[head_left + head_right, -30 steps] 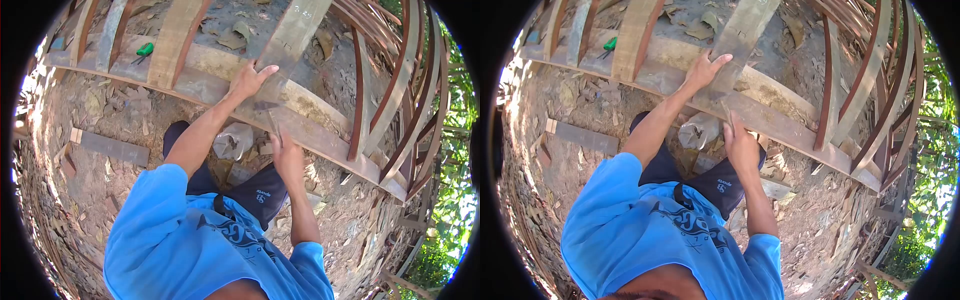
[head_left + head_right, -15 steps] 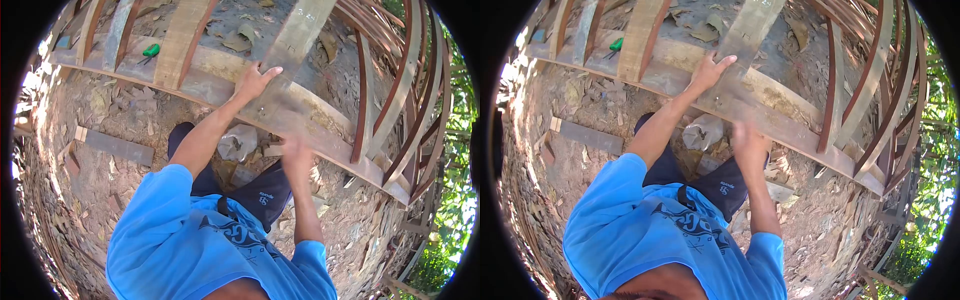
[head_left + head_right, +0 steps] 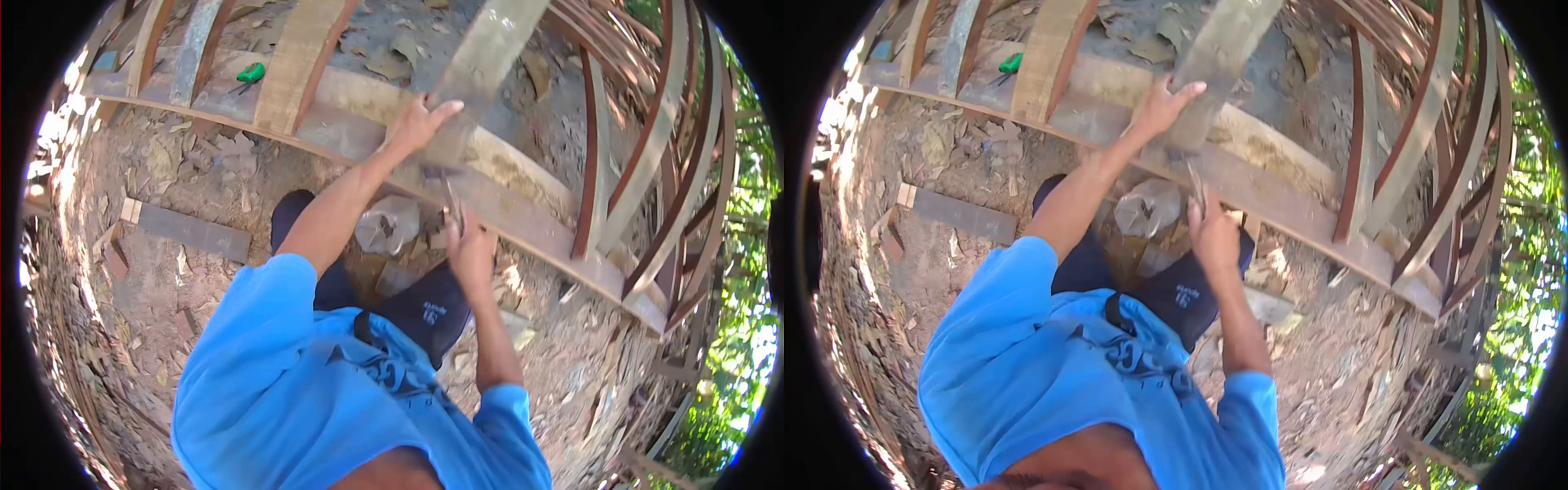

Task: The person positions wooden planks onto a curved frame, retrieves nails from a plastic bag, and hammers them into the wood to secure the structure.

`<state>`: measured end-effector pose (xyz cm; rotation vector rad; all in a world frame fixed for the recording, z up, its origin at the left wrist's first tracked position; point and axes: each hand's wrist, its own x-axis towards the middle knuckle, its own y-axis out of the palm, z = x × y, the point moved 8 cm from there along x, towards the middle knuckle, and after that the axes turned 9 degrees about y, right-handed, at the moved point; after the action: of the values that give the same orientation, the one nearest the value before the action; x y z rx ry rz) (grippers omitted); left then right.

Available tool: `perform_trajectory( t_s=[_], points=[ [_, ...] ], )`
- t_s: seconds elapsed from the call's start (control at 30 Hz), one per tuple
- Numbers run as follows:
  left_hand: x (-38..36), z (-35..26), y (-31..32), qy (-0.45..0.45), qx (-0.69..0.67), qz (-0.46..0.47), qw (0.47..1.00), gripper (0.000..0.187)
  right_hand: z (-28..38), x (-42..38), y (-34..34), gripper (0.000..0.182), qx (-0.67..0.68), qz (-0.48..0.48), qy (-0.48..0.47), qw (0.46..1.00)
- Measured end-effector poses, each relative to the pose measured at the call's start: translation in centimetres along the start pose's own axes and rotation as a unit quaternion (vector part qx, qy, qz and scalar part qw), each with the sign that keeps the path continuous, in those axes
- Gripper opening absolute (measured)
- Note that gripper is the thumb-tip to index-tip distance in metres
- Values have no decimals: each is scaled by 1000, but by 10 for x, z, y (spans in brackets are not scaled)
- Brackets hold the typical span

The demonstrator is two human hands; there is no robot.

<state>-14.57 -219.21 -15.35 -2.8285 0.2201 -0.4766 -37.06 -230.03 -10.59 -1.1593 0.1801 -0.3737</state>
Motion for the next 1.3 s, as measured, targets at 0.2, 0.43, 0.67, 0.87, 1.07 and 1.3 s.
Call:
perform_trajectory(
  t_s=[0.2, 0.43, 0.67, 0.87, 1.07, 1.3],
  points=[
    [15, -8, -10, -32, 32, 21, 999, 86, 38, -6, -177, 35, 355, -274, -43, 893],
    [5, -3, 1, -4, -29, 15, 999, 88, -11, -34, 9, 28, 12, 30, 50, 998],
    [20, 9, 4, -8, -79, 19, 997, 97, -40, -136, -81, 26, 140, -105, 209, 962],
    [23, 8, -2, 1, 10, 54, 998, 97, -58, -195, -166, 27, 115, -279, 330, 895],
    [21, 15, 19, 3, -37, 40, 999, 92, -72, -303, -245, 22, 50, -502, 257, 824],
    [21, -4, -6, -4, -52, 35, 998, 94, -25, -263, -205, 30, 423, -416, 321, 738]
  ],
)
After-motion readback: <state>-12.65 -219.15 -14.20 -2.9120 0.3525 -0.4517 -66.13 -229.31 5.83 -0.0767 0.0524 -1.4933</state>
